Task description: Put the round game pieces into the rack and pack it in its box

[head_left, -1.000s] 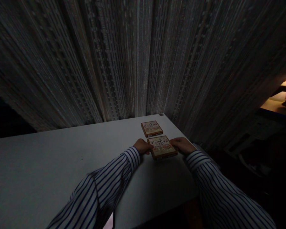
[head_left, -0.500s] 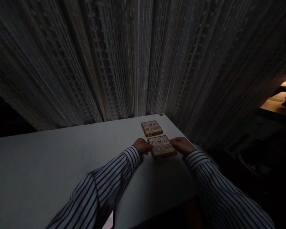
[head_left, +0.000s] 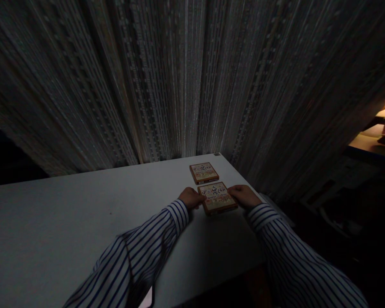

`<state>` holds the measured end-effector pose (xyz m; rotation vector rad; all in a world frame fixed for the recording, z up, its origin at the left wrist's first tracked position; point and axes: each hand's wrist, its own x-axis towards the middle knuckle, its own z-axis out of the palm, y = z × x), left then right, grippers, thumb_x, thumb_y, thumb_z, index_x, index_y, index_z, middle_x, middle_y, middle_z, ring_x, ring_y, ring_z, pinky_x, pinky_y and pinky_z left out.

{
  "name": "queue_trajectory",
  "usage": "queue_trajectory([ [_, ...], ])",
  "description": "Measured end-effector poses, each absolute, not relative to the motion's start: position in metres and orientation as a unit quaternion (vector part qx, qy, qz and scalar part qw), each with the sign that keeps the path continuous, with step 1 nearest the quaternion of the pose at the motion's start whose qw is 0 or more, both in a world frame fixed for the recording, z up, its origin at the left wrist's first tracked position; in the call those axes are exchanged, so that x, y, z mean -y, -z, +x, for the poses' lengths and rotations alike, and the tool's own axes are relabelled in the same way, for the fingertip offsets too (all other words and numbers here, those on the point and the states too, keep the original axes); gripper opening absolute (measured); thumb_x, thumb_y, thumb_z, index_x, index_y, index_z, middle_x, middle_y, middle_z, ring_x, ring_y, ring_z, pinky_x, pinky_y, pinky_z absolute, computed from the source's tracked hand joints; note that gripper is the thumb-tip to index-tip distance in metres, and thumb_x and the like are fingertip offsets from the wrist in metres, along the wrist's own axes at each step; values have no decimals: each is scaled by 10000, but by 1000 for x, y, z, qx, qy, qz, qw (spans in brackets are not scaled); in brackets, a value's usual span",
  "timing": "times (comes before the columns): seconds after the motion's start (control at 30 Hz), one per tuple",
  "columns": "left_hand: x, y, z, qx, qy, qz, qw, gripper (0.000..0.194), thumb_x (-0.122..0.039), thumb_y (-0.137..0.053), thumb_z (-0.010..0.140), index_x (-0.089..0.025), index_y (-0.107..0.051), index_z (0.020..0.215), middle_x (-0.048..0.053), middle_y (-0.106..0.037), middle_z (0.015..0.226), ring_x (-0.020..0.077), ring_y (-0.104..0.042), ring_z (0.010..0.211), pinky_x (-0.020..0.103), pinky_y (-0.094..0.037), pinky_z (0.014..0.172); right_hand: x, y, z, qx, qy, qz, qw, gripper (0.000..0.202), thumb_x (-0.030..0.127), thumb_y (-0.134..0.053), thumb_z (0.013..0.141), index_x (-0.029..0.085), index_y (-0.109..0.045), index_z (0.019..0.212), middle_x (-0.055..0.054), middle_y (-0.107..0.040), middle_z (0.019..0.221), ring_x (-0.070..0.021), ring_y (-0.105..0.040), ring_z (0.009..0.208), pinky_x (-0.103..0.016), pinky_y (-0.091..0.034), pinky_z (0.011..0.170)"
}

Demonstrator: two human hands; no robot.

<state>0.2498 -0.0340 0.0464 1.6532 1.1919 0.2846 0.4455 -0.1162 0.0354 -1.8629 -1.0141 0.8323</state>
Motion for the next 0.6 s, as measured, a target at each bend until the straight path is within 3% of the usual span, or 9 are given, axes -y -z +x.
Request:
queue_trajectory([
  [0.2, 34, -45, 249, -508, -113, 706, 480, 214, -267, -661, 666, -115, -570, 545, 7, -563, 474, 80, -481, 388, 200, -363, 415, 117, -34, 447, 440, -278, -764, 381, 225, 280, -539, 666, 117, -666, 754, -50, -670, 704, -175, -610, 690, -239, -447, 613],
  [0.33, 36, -44, 249, -523, -111, 717, 448, 234, -295, -659, 668, -94, -601, 774, 54, -645, 619, 108, -552, 476, 207, -393, 459, 118, -31, 448, 465, -248, -773, 353, 255, 303, -526, 687, 132, -683, 790, -58, -688, 747, -191, -622, 743, -247, -447, 640],
  [0.47, 42, -48, 247, -539, -118, 728, 407, 449, -326, -653, 672, -87, -533, 1032, 112, -677, 815, 172, -628, 692, 236, -444, 584, 121, -32, 445, 490, -215, -778, 330, 294, 331, -497, 720, 135, -687, 828, -74, -694, 826, -204, -624, 808, -266, -451, 699],
  [0.6, 51, -56, 242, -484, -130, 800, 329, 567, -391, -620, 685, -146, -464, 1172, 120, -615, 1076, 222, -579, 977, 282, -442, 801, 130, -37, 438, 509, -166, -784, 315, 367, 349, -484, 751, 129, -646, 997, -104, -659, 1005, -218, -596, 922, -307, -421, 829],
])
